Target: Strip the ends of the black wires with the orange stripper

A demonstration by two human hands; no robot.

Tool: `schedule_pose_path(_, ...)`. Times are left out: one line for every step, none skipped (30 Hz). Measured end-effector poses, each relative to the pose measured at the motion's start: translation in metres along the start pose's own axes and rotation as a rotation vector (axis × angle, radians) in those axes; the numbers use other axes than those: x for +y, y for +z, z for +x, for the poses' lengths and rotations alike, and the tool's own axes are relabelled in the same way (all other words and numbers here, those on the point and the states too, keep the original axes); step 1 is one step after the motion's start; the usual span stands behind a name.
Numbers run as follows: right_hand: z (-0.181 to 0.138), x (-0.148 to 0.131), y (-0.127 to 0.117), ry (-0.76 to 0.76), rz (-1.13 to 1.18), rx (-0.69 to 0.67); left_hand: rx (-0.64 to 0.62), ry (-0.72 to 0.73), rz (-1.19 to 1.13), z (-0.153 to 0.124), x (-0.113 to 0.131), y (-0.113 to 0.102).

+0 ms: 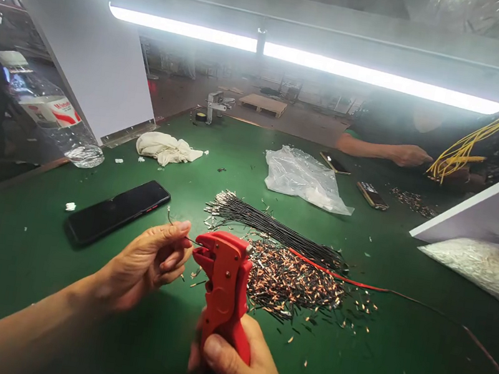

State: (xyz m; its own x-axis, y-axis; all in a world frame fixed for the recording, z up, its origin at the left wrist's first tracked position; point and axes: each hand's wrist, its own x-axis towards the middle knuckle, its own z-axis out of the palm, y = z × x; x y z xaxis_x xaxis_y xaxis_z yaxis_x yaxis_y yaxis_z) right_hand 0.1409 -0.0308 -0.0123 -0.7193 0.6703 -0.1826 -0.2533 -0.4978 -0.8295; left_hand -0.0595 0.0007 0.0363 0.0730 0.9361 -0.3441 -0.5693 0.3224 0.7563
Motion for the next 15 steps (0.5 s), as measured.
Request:
schedule_pose_path(0.0, 0.0005, 0.0, 0.005, 0.002, -0.008, -0.005, -0.019, -0.024, -0.0004, 0.0004, 0.0006)
schedule_pose_path(0.0001, 0.0012, 0.0, 0.006, 0.003, -0.016, -0.007, -0.041, -0.049, -0.0008, 0.001, 0.0011)
schedule_pose_path(0.0001, 0.0018, 0.0001, 0.005, 0.005, -0.021, -0.01, -0.065, -0.074, -0.001, 0.0018, 0.0015)
schedule_pose_path(0.0001, 0.0024, 0.0001, 0.003, 0.007, -0.022, -0.015, -0.088, -0.096, -0.0011, 0.0025, 0.0016)
schedule_pose_path(0.0001, 0.0029, 0.0, 0.0, 0.011, -0.02, -0.022, -0.109, -0.113, -0.0011, 0.0033, 0.0015)
schedule_pose_path(0.0001, 0.0032, -0.0001, -0.002, 0.018, -0.015, -0.03, -0.124, -0.126, -0.001, 0.004, 0.0013)
schedule_pose_path(0.0, 0.0034, -0.0004, -0.006, 0.029, -0.01, -0.037, -0.134, -0.137, -0.0007, 0.0045, 0.0009)
schedule_pose_path(0.0, 0.0035, -0.0008, -0.01, 0.039, -0.006, -0.04, -0.138, -0.147, -0.0004, 0.0048, 0.0005)
schedule_pose_path(-0.0001, 0.0036, -0.0012, -0.014, 0.045, -0.004, -0.04, -0.14, -0.154, -0.0001, 0.0048, 0.0001)
schedule_pose_path(-0.0002, 0.0036, -0.0016, -0.017, 0.047, -0.003, -0.043, -0.143, -0.159, 0.0002, 0.0045, 0.0)
schedule_pose_path(-0.0002, 0.0037, -0.0019, -0.019, 0.046, -0.003, -0.047, -0.144, -0.162, 0.0004, 0.0039, 0.0)
schedule_pose_path(-0.0002, 0.0038, -0.002, -0.018, 0.044, -0.002, -0.05, -0.148, -0.163, 0.0005, 0.0031, 0.0002)
schedule_pose_path(-0.0003, 0.0039, -0.002, -0.013, 0.043, -0.001, -0.053, -0.155, -0.159, 0.0006, 0.002, 0.0006)
schedule_pose_path(-0.0004, 0.0039, -0.0017, -0.009, 0.045, 0.0, -0.051, -0.161, -0.153, 0.0005, 0.0008, 0.0011)
schedule_pose_path(-0.0005, 0.0037, -0.0012, -0.007, 0.049, 0.001, -0.046, -0.164, -0.144, 0.0003, -0.0004, 0.0016)
